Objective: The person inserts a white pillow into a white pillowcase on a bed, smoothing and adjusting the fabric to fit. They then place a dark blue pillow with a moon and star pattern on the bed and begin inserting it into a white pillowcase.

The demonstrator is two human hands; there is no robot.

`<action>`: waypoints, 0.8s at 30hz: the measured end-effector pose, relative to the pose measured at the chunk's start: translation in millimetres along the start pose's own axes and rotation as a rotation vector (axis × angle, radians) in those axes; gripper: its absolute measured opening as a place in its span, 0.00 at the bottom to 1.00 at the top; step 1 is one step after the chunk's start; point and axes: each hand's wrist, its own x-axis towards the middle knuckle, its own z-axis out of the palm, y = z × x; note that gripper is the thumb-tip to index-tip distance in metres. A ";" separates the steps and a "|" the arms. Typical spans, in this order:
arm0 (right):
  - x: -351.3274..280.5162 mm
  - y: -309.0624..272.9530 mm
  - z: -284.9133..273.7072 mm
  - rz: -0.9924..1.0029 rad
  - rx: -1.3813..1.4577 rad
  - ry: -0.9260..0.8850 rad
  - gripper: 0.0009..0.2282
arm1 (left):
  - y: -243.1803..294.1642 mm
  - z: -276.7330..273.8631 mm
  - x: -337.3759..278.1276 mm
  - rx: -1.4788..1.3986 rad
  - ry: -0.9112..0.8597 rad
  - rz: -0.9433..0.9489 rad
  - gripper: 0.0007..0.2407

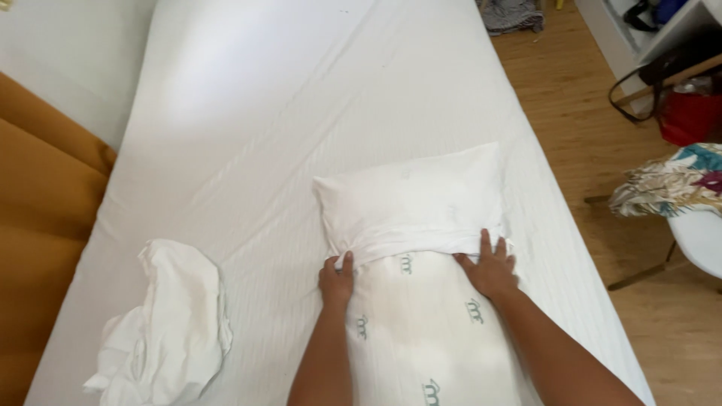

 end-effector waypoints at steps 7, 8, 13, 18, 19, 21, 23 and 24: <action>-21.4 -63.3 11.1 -0.558 -0.305 0.443 0.31 | -18.6 4.8 2.6 -0.359 0.012 0.167 0.20; -25.2 -80.8 21.1 -0.754 -0.287 0.314 0.24 | 2.7 -13.8 -18.4 -0.490 -0.099 0.011 0.21; -37.2 -152.1 53.4 -1.039 -0.269 0.072 0.18 | -3.6 -15.4 -14.3 -0.406 -0.088 0.166 0.21; -17.5 -162.5 84.5 -0.878 -0.693 -0.018 0.07 | 0.3 -26.6 -17.1 0.016 0.120 0.636 0.16; -23.3 -159.1 83.7 -0.880 -0.698 -0.022 0.07 | 9.0 -31.3 -22.6 0.012 0.121 0.630 0.16; -33.6 -153.9 80.0 -1.035 -0.546 0.078 0.06 | 29.7 -41.9 -30.9 0.110 0.073 0.636 0.16; -29.8 -130.4 87.8 -1.163 -0.543 0.106 0.06 | 44.9 -49.1 -43.5 0.068 0.066 0.521 0.15; -28.3 -117.8 91.8 -1.291 -0.538 0.135 0.07 | 52.1 -52.5 -50.7 0.028 0.058 0.406 0.14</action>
